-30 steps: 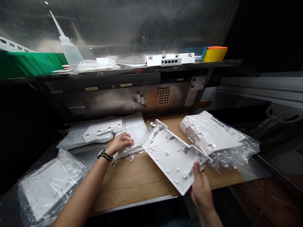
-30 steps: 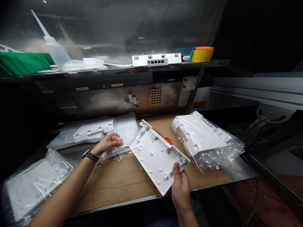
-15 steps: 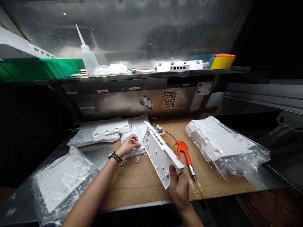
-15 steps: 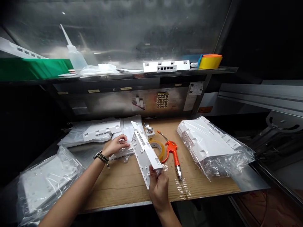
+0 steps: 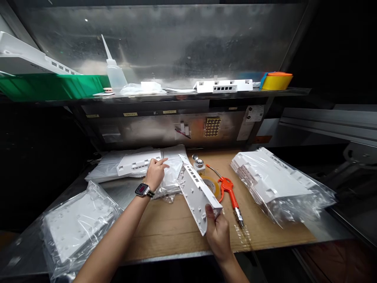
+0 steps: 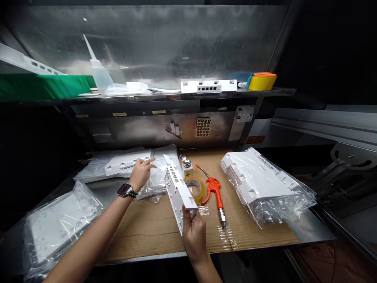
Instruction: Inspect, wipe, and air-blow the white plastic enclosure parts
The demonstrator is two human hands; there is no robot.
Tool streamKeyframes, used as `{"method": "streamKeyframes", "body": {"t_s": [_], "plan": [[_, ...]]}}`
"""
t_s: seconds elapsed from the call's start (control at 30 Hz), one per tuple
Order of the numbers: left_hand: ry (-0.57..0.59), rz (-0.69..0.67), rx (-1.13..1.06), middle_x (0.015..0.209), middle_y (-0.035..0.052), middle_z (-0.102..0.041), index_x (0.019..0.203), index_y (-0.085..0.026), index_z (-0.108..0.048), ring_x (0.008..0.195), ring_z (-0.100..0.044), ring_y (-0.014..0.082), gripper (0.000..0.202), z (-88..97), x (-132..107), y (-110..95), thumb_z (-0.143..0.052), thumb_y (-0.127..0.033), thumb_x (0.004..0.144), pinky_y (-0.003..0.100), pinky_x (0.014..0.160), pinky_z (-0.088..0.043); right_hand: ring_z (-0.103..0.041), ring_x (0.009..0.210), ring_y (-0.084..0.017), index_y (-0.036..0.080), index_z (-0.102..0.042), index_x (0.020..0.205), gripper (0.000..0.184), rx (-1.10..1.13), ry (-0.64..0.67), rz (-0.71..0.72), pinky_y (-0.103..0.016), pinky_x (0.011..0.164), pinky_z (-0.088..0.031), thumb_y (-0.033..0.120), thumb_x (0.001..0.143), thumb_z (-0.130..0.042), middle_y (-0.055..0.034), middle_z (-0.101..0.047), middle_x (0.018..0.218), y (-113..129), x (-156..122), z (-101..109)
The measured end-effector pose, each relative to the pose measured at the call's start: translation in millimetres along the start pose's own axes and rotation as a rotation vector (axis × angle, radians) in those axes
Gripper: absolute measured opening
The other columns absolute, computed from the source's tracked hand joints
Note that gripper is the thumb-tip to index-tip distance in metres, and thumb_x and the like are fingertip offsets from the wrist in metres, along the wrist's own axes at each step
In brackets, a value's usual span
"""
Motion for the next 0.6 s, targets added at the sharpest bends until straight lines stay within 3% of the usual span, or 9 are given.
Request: {"method": "streamKeyframes", "body": {"t_s": [0.13, 0.2, 0.23, 0.3, 0.4, 0.5, 0.6], "plan": [[-0.009, -0.056, 0.064, 0.167, 0.0127, -0.040, 0.153, -0.022, -0.048, 0.122, -0.062, 0.0313, 0.072, 3.2, 9, -15, -0.039, 0.007, 0.087, 0.054, 0.105, -0.049, -0.070, 0.056, -0.023, 0.018, -0.070, 0.078, 0.053, -0.016, -0.064, 0.030, -0.031, 0.060, -0.059, 0.061, 0.102, -0.049, -0.0076, -0.071, 0.063, -2, -4, 0], [0.071, -0.118, 0.050, 0.171, 0.0060, -0.033, 0.156, -0.028, -0.045, 0.109, -0.069, 0.0276, 0.088, 3.3, 12, -23, -0.041, 0.009, 0.077, 0.045, 0.091, -0.056, -0.072, 0.056, -0.023, 0.016, -0.072, 0.083, 0.053, -0.022, -0.162, 0.054, -0.029, 0.055, -0.058, 0.061, 0.102, -0.050, -0.0093, -0.074, 0.065, -9, -9, 1], [0.121, -0.154, 0.031, 0.170, 0.0026, -0.036, 0.155, -0.031, -0.046, 0.106, -0.071, 0.0258, 0.091, 3.4, 14, -27, -0.043, 0.009, 0.073, 0.041, 0.086, -0.058, -0.074, 0.058, -0.024, 0.015, -0.073, 0.086, 0.053, -0.026, -0.227, 0.081, -0.029, 0.055, -0.059, 0.061, 0.102, -0.051, -0.0107, -0.076, 0.068, -13, -12, 2], [0.205, -0.219, -0.022, 0.162, -0.0010, -0.050, 0.150, -0.032, -0.053, 0.113, -0.070, 0.0241, 0.091, 4.2, 19, -36, -0.046, 0.009, 0.069, 0.033, 0.083, -0.058, -0.077, 0.062, -0.026, 0.014, -0.074, 0.089, 0.053, -0.044, -0.344, 0.164, -0.030, 0.056, -0.061, 0.062, 0.101, -0.054, -0.0134, -0.079, 0.072, -20, -18, 2], [0.250, -0.256, -0.095, 0.148, 0.0038, -0.064, 0.139, -0.025, -0.064, 0.111, -0.070, 0.0222, 0.075, 6.0, 26, -49, -0.052, 0.005, 0.072, 0.028, 0.076, -0.058, -0.080, 0.069, -0.029, 0.014, -0.075, 0.089, 0.053, -0.108, -0.394, 0.296, -0.033, 0.061, -0.064, 0.062, 0.100, -0.056, -0.0167, -0.080, 0.078, -27, -23, -1], [0.196, -0.249, -0.123, 0.138, 0.0107, -0.069, 0.128, -0.018, -0.067, 0.088, -0.072, 0.0197, 0.044, 7.8, 26, -60, -0.060, -0.009, 0.086, 0.032, 0.072, -0.058, -0.080, 0.070, -0.030, 0.013, -0.076, 0.090, 0.052, -0.179, -0.382, 0.365, -0.033, 0.059, -0.064, 0.059, 0.102, -0.054, -0.0187, -0.080, 0.080, -28, -22, -5], [0.141, -0.275, -0.119, 0.139, 0.0126, -0.065, 0.131, -0.017, -0.063, 0.094, -0.071, 0.0211, 0.047, 8.0, 21, -69, -0.056, -0.006, 0.085, 0.037, 0.082, -0.058, -0.080, 0.068, -0.030, 0.013, -0.077, 0.090, 0.054, -0.212, -0.376, 0.351, -0.033, 0.057, -0.063, 0.058, 0.103, -0.050, -0.0189, -0.080, 0.079, -29, -21, -8]]}}
Point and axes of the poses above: each hand's wrist, its own x-axis towards the middle knuckle, its own z-axis out of the back of the hand, y = z × x, the point moved 2 cm from there along x, towards the middle knuckle
